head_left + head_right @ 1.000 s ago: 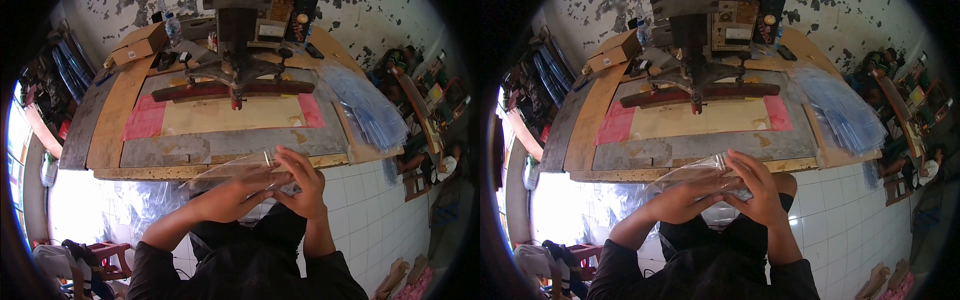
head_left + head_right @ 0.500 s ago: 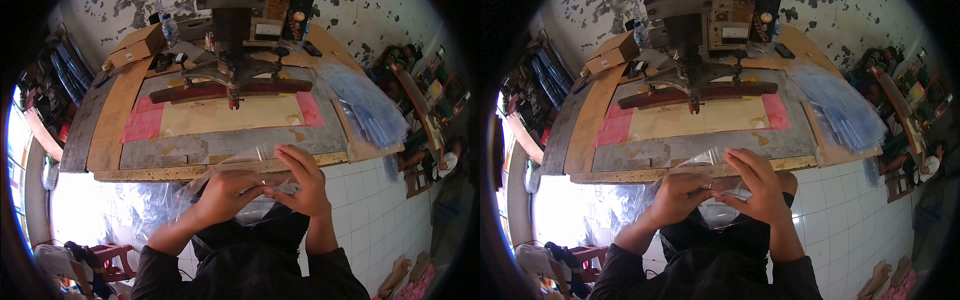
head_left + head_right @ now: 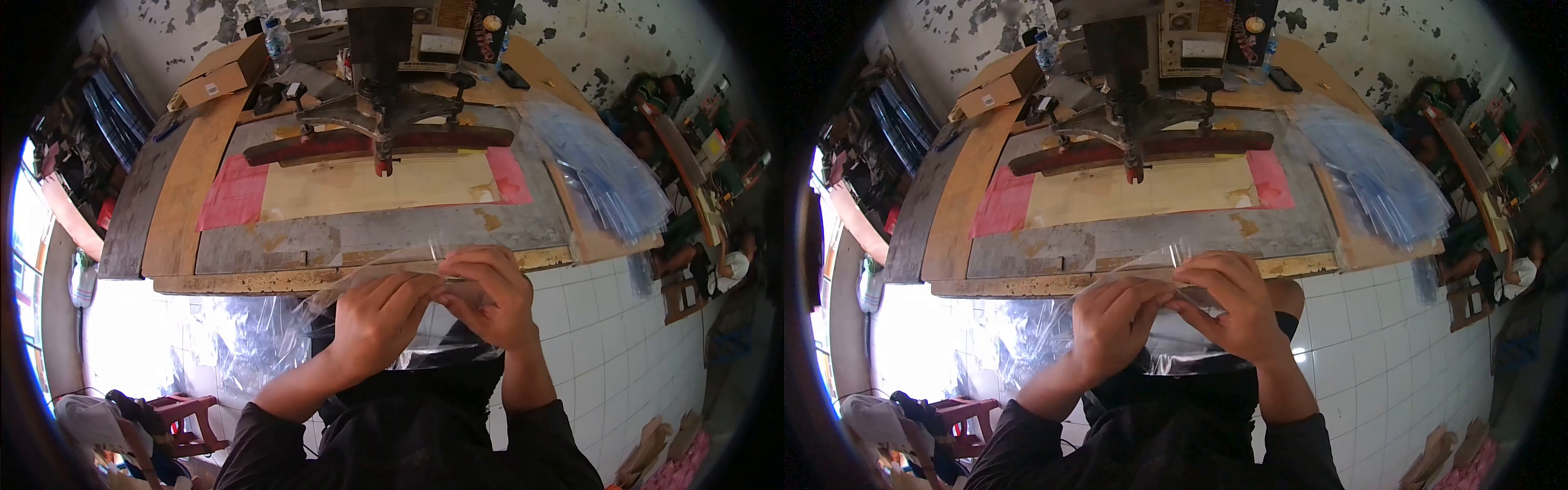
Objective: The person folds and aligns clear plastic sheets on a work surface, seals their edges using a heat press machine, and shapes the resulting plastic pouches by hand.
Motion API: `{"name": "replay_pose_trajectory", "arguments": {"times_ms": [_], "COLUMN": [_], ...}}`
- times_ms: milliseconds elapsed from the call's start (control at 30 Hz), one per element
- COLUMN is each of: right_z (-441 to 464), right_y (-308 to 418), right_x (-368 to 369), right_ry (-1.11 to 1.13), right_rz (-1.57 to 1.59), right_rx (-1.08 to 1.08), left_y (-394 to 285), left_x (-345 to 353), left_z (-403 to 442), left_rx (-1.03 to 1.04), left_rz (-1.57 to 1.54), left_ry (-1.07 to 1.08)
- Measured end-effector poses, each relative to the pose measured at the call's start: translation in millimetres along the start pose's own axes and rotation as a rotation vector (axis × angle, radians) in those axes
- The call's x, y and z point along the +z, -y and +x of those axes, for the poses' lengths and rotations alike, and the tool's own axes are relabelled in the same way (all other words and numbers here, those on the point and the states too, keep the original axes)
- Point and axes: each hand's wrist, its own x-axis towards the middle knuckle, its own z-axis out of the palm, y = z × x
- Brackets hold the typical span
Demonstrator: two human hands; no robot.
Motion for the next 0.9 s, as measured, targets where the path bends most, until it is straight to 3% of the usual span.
{"name": "replay_pose_trajectory", "arguments": {"times_ms": [133, 267, 367, 433, 900], "right_z": [3.2, 7.5, 6.4, 5.3, 4.9], "right_y": [1.1, 5.6, 5.2, 9.1, 17.5], "right_x": [-2.6, -11.2, -10.0, -5.6, -4.5], "right_ry": [0.008, 0.061, 0.050, -0.003, -0.025], "right_rz": [0.052, 0.082, 0.174, 0.316, 0.392], "right_rx": [-0.011, 0.010, 0.005, 0.128, 0.374], "left_y": [-4.6, -18.6, -10.9, -3.6, 6.3], "left_x": [7.4, -9.1, -7.7, 0.4, -2.9], "left_z": [-5.0, 8.0, 14.5, 6.9, 5.5], "left_rx": [0.149, 0.148, 0.153, 0.095, 0.140], "left_rz": [0.222, 0.442, 0.240, 0.031, 0.090], "left_ry": [-0.223, -0.303, -0.209, -0.103, 0.042]}}
